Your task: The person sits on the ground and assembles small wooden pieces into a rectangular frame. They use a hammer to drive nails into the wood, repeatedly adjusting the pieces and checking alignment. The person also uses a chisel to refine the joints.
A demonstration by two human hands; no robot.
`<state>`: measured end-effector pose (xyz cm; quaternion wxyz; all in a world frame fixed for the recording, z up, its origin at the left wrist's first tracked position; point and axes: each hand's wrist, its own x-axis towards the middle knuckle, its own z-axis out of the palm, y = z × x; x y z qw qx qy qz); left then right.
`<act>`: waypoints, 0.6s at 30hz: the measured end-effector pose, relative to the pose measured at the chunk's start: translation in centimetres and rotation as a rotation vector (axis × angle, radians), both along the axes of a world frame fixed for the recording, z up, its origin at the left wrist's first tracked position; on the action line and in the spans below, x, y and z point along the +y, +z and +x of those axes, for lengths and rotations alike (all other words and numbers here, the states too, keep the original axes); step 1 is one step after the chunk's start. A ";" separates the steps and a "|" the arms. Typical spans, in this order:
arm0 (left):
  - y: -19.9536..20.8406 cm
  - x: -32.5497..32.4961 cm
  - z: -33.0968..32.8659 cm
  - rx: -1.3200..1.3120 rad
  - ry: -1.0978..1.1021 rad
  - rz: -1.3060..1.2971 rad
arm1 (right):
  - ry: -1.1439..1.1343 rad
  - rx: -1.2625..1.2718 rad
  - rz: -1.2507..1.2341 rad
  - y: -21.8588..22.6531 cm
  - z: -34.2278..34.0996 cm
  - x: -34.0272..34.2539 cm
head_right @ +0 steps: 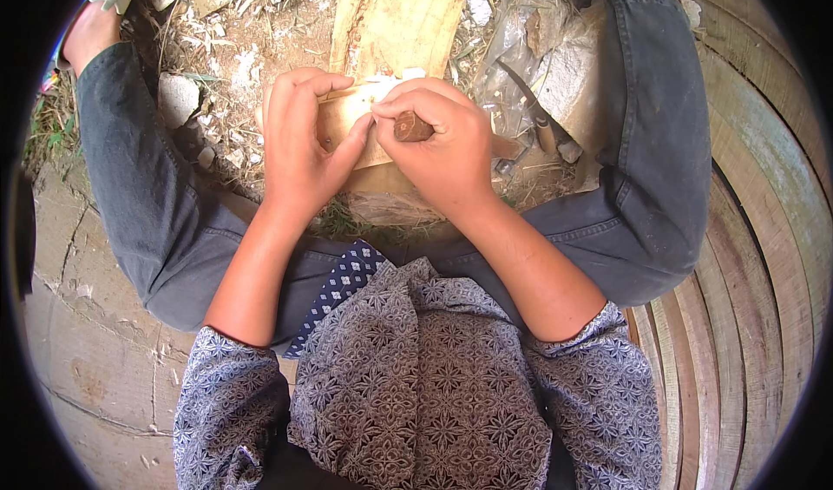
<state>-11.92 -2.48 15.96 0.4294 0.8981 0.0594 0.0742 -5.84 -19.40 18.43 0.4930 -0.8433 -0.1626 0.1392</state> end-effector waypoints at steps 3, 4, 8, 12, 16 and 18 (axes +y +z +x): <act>-0.1 0.1 0.0 -0.005 -0.006 0.017 | -0.007 -0.013 -0.011 0.1 0.0 0.1; 0.0 0.2 0.1 -0.012 -0.010 0.029 | -0.011 -0.021 -0.015 0.0 0.0 0.1; -0.1 0.5 0.2 0.052 -0.024 0.007 | -0.019 -0.012 -0.011 -0.2 0.1 0.2; -0.5 0.7 0.2 0.057 0.016 -0.042 | -0.023 -0.012 -0.002 -0.3 0.1 0.2; -1.1 1.2 0.1 0.055 0.010 -0.093 | -0.037 -0.030 0.019 -0.1 0.1 -0.4; -1.4 1.4 0.0 0.084 0.002 -0.158 | -0.054 -0.039 0.019 0.1 0.2 -0.8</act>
